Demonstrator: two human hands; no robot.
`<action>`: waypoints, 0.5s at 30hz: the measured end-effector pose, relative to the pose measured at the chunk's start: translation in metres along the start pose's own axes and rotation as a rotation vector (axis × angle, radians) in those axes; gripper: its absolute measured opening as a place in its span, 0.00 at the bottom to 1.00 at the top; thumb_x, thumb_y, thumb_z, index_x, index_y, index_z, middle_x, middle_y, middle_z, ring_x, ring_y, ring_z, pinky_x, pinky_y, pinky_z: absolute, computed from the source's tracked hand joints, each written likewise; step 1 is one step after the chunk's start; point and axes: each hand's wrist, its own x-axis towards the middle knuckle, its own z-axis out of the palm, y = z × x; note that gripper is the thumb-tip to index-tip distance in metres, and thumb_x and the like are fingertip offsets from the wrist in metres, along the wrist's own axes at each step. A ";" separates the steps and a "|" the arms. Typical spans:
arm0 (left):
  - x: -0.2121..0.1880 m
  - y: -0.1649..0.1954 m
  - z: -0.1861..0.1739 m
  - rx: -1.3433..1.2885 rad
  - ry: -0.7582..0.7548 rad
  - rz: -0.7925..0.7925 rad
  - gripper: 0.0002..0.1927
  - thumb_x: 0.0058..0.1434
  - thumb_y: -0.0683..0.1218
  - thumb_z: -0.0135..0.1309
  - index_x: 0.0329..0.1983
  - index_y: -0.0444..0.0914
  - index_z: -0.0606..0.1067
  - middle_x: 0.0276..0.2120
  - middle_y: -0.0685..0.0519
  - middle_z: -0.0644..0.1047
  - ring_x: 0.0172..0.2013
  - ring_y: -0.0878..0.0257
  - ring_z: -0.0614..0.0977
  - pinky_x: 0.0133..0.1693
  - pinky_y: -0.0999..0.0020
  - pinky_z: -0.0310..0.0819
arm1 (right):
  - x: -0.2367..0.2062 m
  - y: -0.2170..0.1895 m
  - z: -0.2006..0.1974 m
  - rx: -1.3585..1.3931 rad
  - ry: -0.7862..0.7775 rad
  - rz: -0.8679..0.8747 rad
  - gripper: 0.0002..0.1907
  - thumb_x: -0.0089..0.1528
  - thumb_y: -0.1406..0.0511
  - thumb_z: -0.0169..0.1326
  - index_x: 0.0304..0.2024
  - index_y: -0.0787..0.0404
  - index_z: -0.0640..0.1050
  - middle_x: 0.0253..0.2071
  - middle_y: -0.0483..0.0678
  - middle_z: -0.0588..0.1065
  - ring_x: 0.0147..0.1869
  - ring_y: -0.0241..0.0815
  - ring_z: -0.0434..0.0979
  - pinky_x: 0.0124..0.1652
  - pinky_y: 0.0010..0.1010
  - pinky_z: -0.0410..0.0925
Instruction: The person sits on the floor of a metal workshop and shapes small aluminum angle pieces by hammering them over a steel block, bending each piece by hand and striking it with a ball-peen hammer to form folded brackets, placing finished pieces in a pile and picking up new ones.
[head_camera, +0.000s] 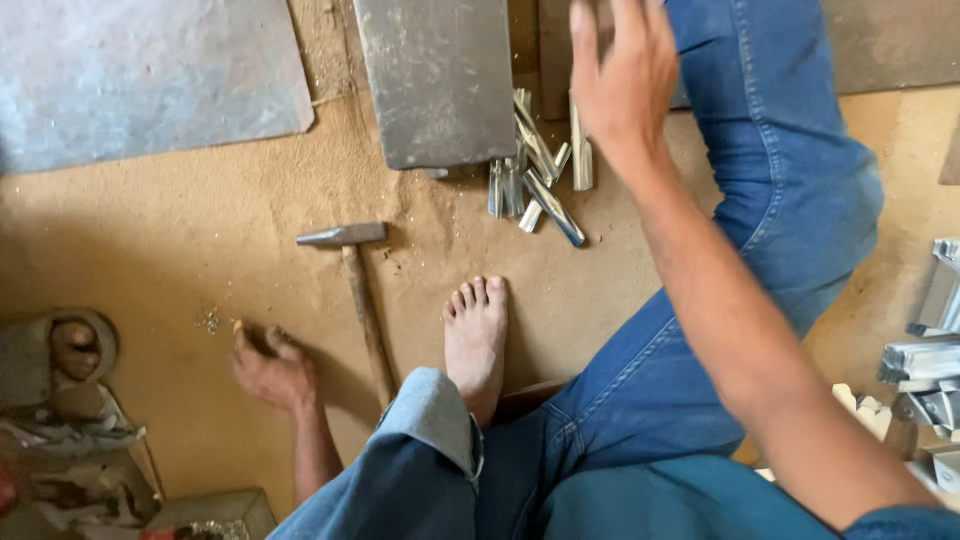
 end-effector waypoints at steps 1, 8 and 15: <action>0.001 -0.007 0.003 -0.072 -0.020 -0.029 0.21 0.67 0.38 0.55 0.63 0.34 0.76 0.49 0.43 0.80 0.50 0.46 0.82 0.55 0.54 0.77 | -0.017 0.001 -0.009 -0.025 -0.141 0.167 0.16 0.68 0.60 0.59 0.51 0.66 0.77 0.38 0.57 0.78 0.41 0.56 0.79 0.39 0.46 0.70; 0.002 0.009 0.006 -0.075 -0.124 -0.065 0.17 0.67 0.40 0.58 0.59 0.34 0.77 0.46 0.42 0.80 0.45 0.49 0.82 0.49 0.57 0.78 | -0.073 0.005 0.009 -0.056 -0.406 0.372 0.14 0.63 0.63 0.65 0.44 0.65 0.78 0.40 0.61 0.78 0.46 0.63 0.77 0.45 0.50 0.70; 0.004 0.033 -0.006 -0.227 -0.095 -0.186 0.17 0.66 0.39 0.57 0.59 0.34 0.75 0.44 0.46 0.79 0.42 0.57 0.81 0.46 0.62 0.79 | -0.059 -0.022 -0.041 0.322 -0.271 0.178 0.17 0.72 0.64 0.61 0.61 0.64 0.77 0.49 0.56 0.76 0.52 0.52 0.79 0.51 0.39 0.73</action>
